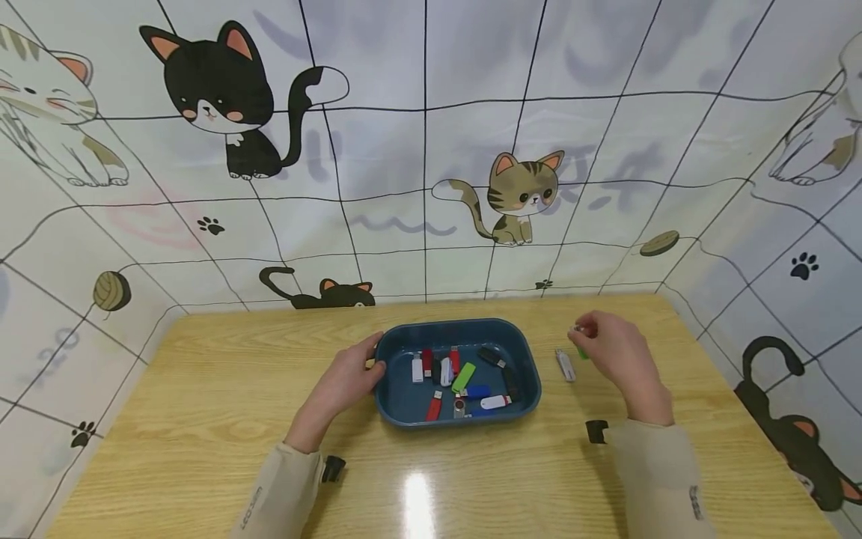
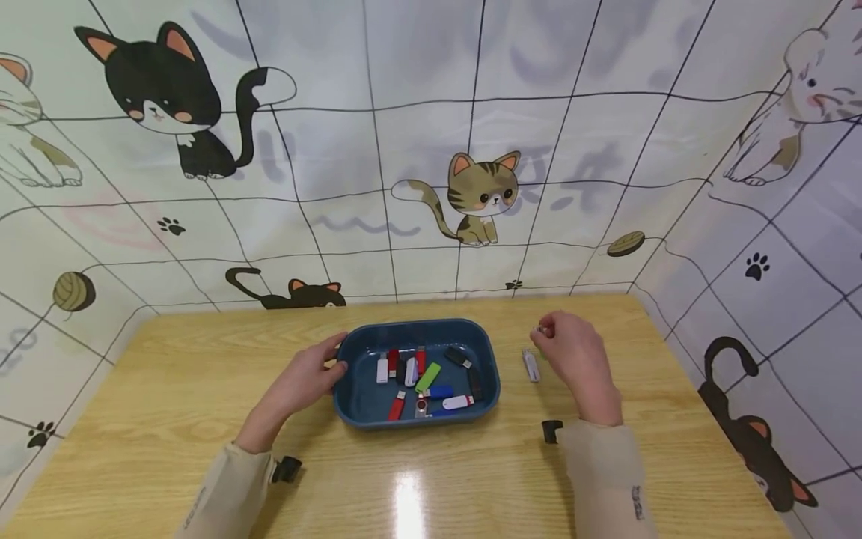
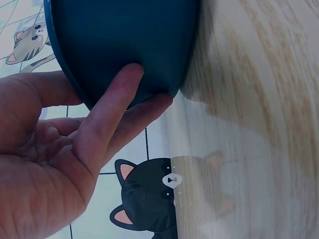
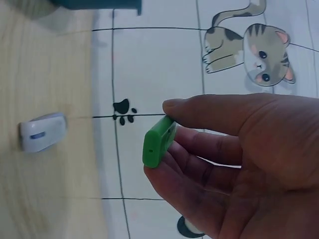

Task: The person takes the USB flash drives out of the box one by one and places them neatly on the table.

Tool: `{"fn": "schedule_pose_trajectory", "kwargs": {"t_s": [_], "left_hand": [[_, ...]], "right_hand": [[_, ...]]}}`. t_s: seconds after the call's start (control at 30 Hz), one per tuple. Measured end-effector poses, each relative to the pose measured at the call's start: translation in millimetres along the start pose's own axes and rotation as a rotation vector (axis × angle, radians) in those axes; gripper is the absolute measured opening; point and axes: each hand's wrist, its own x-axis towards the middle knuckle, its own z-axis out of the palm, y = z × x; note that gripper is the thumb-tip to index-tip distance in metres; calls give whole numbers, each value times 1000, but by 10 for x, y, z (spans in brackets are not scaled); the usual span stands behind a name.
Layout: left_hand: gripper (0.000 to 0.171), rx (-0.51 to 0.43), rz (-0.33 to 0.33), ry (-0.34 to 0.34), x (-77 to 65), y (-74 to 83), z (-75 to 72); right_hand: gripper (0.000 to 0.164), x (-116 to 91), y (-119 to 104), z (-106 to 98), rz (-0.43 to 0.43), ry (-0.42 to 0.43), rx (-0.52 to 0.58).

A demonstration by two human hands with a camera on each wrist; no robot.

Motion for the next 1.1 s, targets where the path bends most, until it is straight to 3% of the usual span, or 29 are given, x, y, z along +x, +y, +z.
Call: {"fn": "schedule_pose_trajectory", "kwargs": {"t_s": [0.57,0.83,1.1], "left_hand": [[59,18,1,-2,5,6,12],[59,32,14,2,2,3,4],[58,69,40,22,-9,17,-5]], "right_hand": [[39,152,293,208,122,-106,-8],[33,162,362,273,113,-112,-4],[38,159,364,272,134,-137,-12]]}}
